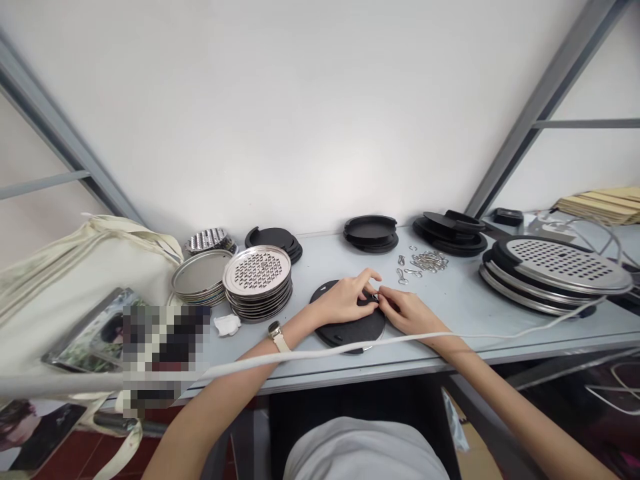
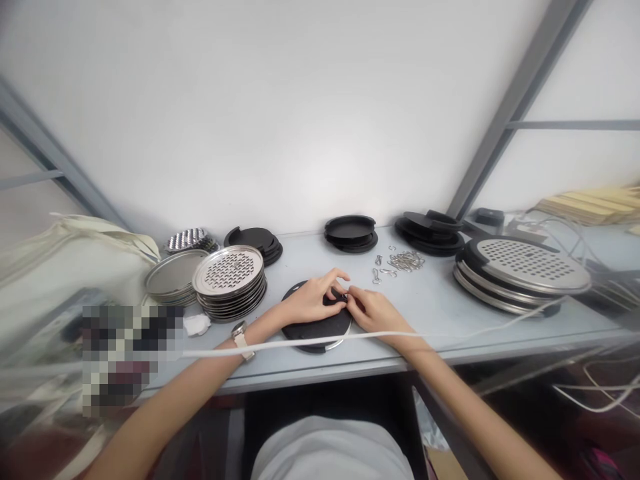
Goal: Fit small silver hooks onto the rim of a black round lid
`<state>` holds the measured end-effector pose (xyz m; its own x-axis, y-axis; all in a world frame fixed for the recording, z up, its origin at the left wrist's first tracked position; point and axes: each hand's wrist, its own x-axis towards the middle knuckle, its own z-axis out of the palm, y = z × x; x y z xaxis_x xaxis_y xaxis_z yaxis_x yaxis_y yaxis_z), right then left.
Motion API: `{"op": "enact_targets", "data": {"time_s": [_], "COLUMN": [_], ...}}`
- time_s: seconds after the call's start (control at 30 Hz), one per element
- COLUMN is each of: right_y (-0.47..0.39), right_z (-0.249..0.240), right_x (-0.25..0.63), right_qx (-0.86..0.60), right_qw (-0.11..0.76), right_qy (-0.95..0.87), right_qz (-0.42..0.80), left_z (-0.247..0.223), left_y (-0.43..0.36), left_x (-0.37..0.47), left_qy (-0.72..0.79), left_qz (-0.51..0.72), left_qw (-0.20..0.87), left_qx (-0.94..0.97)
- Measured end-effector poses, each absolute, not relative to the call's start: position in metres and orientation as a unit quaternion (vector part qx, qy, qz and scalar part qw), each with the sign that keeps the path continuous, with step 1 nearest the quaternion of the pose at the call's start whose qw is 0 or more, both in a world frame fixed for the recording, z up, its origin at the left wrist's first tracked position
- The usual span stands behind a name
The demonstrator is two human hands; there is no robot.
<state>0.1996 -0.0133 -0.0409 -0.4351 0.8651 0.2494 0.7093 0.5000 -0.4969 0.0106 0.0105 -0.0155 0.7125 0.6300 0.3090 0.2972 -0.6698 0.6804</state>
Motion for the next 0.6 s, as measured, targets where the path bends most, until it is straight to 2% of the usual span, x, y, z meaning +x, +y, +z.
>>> {"op": "enact_targets", "data": {"time_s": [0.6], "right_y": [-0.016], "right_z": [-0.0389], "right_x": [0.1996], "right_qx": [-0.478], "right_qw": [0.253], "right_qy": [-0.83], "right_qz": [0.136], "left_z": [-0.0136], "left_y": [0.0083], "left_x": [0.0109], "left_qy": [0.273], "left_qz": [0.263], "left_qw": [0.295], "left_qx": [0.877]}}
